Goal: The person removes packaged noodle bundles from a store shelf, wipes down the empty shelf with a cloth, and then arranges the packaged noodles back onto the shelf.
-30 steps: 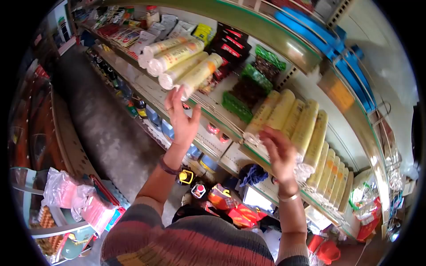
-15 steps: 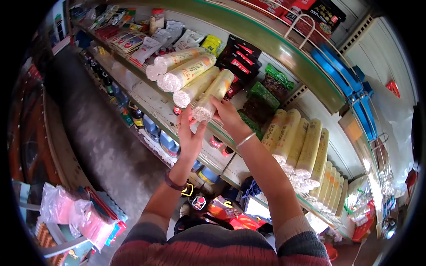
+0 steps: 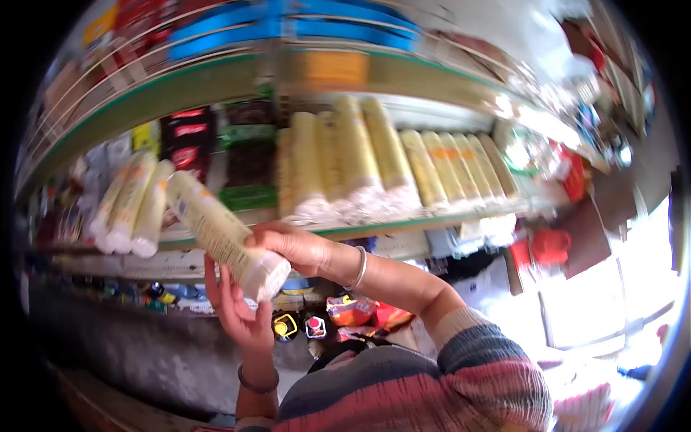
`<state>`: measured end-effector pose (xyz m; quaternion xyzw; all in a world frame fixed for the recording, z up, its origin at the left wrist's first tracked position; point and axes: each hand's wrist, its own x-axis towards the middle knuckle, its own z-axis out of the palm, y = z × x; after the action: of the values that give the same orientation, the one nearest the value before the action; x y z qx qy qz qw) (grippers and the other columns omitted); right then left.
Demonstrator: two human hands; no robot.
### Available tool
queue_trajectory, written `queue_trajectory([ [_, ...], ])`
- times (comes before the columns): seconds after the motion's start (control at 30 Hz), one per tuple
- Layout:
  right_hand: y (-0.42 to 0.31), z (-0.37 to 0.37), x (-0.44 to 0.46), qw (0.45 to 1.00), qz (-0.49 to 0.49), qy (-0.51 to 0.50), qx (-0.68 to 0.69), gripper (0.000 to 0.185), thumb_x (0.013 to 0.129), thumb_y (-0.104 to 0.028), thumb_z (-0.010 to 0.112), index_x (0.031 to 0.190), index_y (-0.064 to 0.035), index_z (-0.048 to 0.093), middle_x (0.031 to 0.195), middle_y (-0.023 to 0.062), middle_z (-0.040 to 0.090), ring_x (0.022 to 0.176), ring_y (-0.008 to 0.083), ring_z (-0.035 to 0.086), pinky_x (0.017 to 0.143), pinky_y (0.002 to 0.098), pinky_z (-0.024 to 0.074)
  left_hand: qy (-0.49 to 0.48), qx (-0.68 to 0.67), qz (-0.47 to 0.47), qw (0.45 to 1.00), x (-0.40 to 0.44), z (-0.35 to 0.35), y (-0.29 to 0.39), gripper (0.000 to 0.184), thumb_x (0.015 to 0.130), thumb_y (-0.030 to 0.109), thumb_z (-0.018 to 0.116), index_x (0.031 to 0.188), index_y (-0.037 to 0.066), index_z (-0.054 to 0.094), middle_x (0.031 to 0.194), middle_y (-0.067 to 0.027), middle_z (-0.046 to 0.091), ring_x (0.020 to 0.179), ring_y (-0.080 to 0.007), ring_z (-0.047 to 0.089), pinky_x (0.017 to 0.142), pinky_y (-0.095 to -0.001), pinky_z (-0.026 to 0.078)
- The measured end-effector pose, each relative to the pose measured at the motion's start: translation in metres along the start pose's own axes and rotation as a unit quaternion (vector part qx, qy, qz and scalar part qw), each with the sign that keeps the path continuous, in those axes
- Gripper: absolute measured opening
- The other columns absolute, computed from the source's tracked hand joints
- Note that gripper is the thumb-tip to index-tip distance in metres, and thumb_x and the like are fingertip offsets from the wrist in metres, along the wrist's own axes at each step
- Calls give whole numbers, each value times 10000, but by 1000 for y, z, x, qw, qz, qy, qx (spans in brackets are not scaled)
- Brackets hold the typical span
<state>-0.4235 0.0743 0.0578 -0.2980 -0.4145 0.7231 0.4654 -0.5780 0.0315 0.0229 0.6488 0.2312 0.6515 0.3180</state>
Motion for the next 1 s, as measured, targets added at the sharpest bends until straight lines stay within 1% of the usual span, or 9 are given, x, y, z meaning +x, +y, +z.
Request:
queue_trajectory([
  [0.07, -7, -11, -37, 999, -25, -2, -25, 550, 843, -338, 611, 1169, 97, 527, 1047, 139, 611, 941, 150, 592, 764, 264, 491, -43, 52, 22, 997, -9, 21, 19, 739, 851, 420, 641, 1399, 23, 343, 1472, -245, 182, 1334, -371, 297, 1035, -455, 368],
  [0.2, -50, -27, -121, 993, -94, 26, -66, 629, 857, -324, 587, 1278, 118, 436, 1144, 163, 582, 1026, 186, 570, 859, 281, 465, -121, 36, 86, 988, -13, 73, 27, 740, 830, 432, 665, 1399, 64, 367, 1461, -291, 189, 1204, -318, 441, 960, -410, 417],
  [0.37, -75, -70, -213, 981, -134, 125, -67, 604, 855, -309, 571, 1274, 107, 443, 1154, 160, 582, 1039, 188, 568, 887, 288, 456, -213, -6, 134, 968, -13, 157, 42, 723, 802, 336, 709, 1375, 22, 398, 1449, -302, 239, 1047, -307, 542, 893, -382, 453],
  [0.53, -101, -115, -285, 946, -171, 257, -99, 528, 848, -301, 565, 1188, 99, 507, 1030, 143, 621, 899, 178, 613, 775, 274, 498, -308, -9, 136, 942, -12, 244, 63, 735, 778, 181, 709, 1392, -7, 352, 1448, -321, 216, 1107, -343, 519, 938, -416, 427],
  [0.57, -106, -120, -294, 905, -178, 356, -149, 516, 847, -318, 572, 1145, 102, 534, 979, 127, 628, 850, 158, 607, 748, 270, 493, -321, -34, 114, 940, -14, 263, 59, 746, 780, 163, 706, 1403, -7, 331, 1450, -319, 215, 1145, -364, 502, 949, -423, 421],
  [0.67, -128, -166, -304, 879, -174, 371, -242, 482, 843, -325, 584, 1076, 96, 570, 912, 102, 629, 818, 141, 589, 706, 274, 477, -327, 4, 123, 937, -9, 316, 35, 798, 780, 130, 701, 1434, 8, 260, 1431, -311, 265, 1238, -440, 421, 971, -426, 419],
  [0.77, -135, -224, -292, 853, -166, 402, -287, 502, 813, -360, 609, 1039, 88, 596, 878, 113, 635, 784, 157, 599, 681, 285, 472, -355, -59, 6, 933, 3, 362, -4, 819, 737, 94, 735, 1412, -11, 283, 1367, -299, 378, 1211, -403, 463, 966, -426, 429],
  [0.87, -127, -291, -270, 818, -155, 439, -338, 554, 758, -404, 644, 1025, 80, 618, 861, 163, 655, 790, 222, 637, 711, 319, 489, -389, -16, -16, 921, 17, 386, -29, 825, 718, 101, 754, 1398, -20, 303, 1308, -280, 455, 1187, -381, 492, 935, -411, 451],
  [1.0, -121, -317, -258, 801, -129, 442, -384, 620, 719, -447, 654, 1079, 56, 620, 934, 213, 664, 874, 297, 654, 782, 355, 495, -375, 103, 39, 920, 12, 396, -47, 806, 729, 139, 748, 1390, -27, 316, 1277, -262, 493, 1158, -382, 512, 924, -396, 453],
])
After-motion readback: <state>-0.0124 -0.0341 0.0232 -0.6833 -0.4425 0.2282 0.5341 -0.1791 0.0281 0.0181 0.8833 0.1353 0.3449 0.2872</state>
